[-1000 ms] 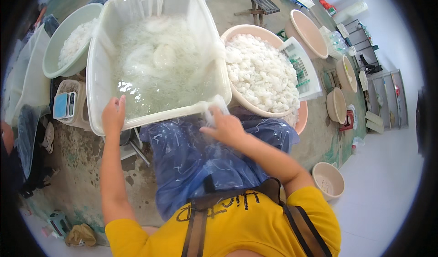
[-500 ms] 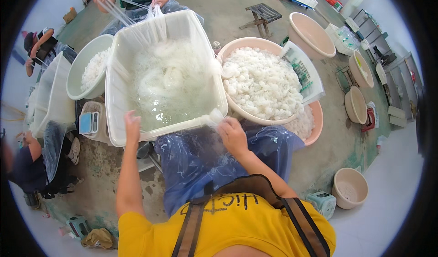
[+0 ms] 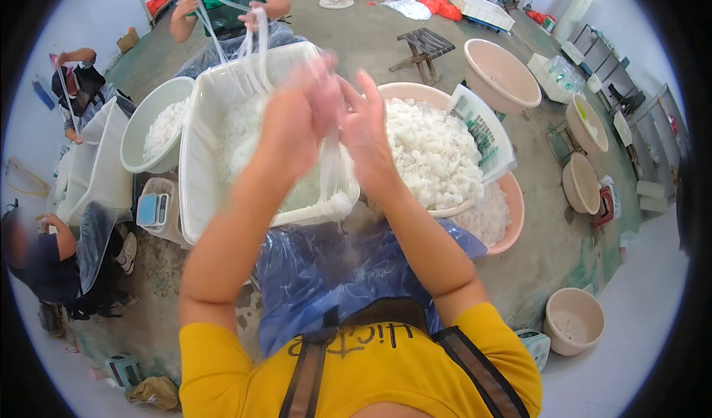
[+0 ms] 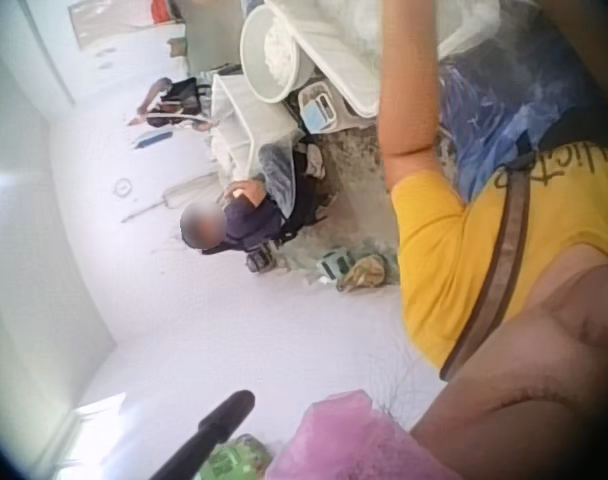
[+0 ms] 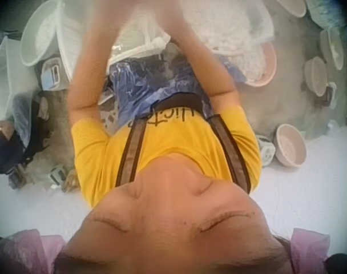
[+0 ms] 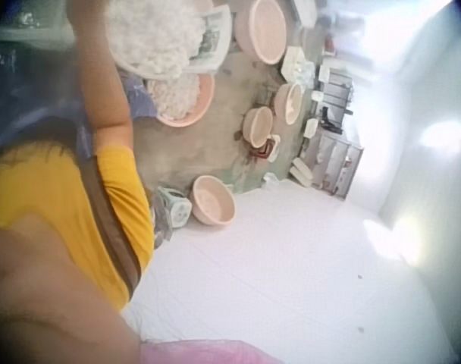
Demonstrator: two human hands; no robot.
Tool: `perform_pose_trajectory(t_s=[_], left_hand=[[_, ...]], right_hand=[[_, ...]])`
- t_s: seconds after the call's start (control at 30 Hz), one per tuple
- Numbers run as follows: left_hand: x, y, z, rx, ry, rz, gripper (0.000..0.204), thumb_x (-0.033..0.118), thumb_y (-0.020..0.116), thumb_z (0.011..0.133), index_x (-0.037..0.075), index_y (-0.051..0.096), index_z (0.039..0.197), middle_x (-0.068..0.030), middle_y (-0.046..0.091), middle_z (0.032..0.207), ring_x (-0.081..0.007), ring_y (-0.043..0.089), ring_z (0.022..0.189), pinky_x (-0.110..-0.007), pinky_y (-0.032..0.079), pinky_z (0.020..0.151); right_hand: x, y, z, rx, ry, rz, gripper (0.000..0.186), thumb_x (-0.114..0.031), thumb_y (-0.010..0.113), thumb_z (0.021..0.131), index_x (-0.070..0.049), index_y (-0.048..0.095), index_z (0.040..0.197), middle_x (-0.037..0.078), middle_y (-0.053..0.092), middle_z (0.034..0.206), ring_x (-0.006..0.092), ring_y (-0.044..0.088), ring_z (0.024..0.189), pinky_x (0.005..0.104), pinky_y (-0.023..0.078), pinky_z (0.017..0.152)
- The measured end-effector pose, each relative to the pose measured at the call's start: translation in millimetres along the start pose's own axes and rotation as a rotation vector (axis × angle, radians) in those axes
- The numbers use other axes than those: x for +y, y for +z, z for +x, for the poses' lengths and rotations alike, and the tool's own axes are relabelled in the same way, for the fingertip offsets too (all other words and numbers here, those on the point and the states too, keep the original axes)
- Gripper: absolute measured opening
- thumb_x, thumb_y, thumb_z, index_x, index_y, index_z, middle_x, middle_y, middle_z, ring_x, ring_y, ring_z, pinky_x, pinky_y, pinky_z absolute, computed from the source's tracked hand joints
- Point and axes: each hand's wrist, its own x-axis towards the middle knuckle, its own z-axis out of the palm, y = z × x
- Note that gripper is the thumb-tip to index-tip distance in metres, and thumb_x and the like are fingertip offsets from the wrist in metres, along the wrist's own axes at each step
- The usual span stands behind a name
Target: The person sits on the floor and processes white fibrous material by hand. They repeatedly pull strands from a large basin of water, squeeze out the excess liquid, and place the processed material into a separate container.
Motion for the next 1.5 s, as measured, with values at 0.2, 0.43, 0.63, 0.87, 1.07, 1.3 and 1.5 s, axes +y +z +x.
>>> perform_pose_trajectory(t_s=[0.2,0.43,0.63,0.87,1.07,1.3,1.5], left_hand=[[129.2,22.1,28.6,-0.427,0.348,-0.21,0.023,0.015,0.031,0.094,-0.005,0.042,0.097,-0.0004,0.036,0.055,-0.0116,0.038,0.049,-0.025,0.039,0.05],[63.6,-28.2,-11.2,0.23,0.037,-0.244,0.029,0.026,0.035,0.094,-0.002,0.043,0.098,-0.0014,0.036,0.058,-0.0125,0.035,0.051,-0.032,0.038,0.063],[-4.7,-90.5,-32.3,-0.13,-0.251,-0.717,0.036,0.032,0.036,0.093,0.001,0.051,0.101,-0.0026,0.04,0.059,-0.0163,0.036,0.055,-0.029,0.039,0.067],[-63.7,-94.1,-46.0,0.262,0.06,-0.585,0.019,0.022,0.046,0.091,0.004,0.051,0.093,-0.003,0.047,0.073,-0.015,0.045,0.068,-0.03,0.038,0.076],[-155.0,-101.9,-108.2,0.491,-0.491,-0.408,0.023,0.022,0.06,0.081,0.013,0.051,0.1,0.0013,0.053,0.094,-0.0091,0.049,0.082,-0.024,0.035,0.066],[-123.3,-47.6,-80.0,0.306,-0.41,-0.798,0.026,0.029,0.038,0.093,0.009,0.052,0.104,-0.0008,0.055,0.089,-0.0116,0.05,0.08,-0.029,0.039,0.069],[-88.5,-59.6,-95.3,-0.039,-0.177,-0.431,0.011,0.014,0.045,0.09,0.006,0.051,0.096,-0.0014,0.054,0.086,-0.0084,0.045,0.071,-0.023,0.037,0.063]], right_hand=[[64.3,-2.5,-7.5,-0.494,0.249,-0.577,0.033,-0.022,0.047,0.089,-0.007,0.046,0.118,0.012,0.062,0.09,0.0278,0.057,0.076,0.0387,0.043,0.07],[98.4,-33.2,-65.0,-0.448,0.095,-0.662,0.053,-0.022,0.052,0.086,-0.004,0.031,0.132,0.016,0.052,0.117,0.026,0.045,0.115,0.0432,0.033,0.097],[59.9,21.0,-40.6,-0.301,0.752,0.222,0.051,-0.016,0.061,0.08,-0.001,0.041,0.124,0.012,0.054,0.105,0.0168,0.053,0.097,0.0298,0.043,0.084],[46.8,28.6,-33.1,-0.156,-0.169,-0.549,0.01,-0.007,0.064,0.074,-0.006,0.066,0.083,0.009,0.058,0.09,0.0194,0.055,0.079,0.0299,0.044,0.072],[47.4,-17.5,-51.0,-0.146,-0.351,-1.257,0.01,-0.015,0.066,0.069,-0.011,0.068,0.078,0.007,0.063,0.081,0.0224,0.059,0.075,0.0322,0.039,0.078],[47.7,-5.1,-73.4,0.155,0.05,-0.721,0.012,-0.017,0.064,0.073,-0.005,0.065,0.073,0.009,0.064,0.087,0.0193,0.06,0.076,0.0342,0.042,0.07],[3.5,-17.4,-56.8,0.084,0.349,-0.372,0.011,-0.01,0.061,0.075,-0.004,0.066,0.084,0.01,0.063,0.091,0.016,0.06,0.076,0.029,0.046,0.064]])
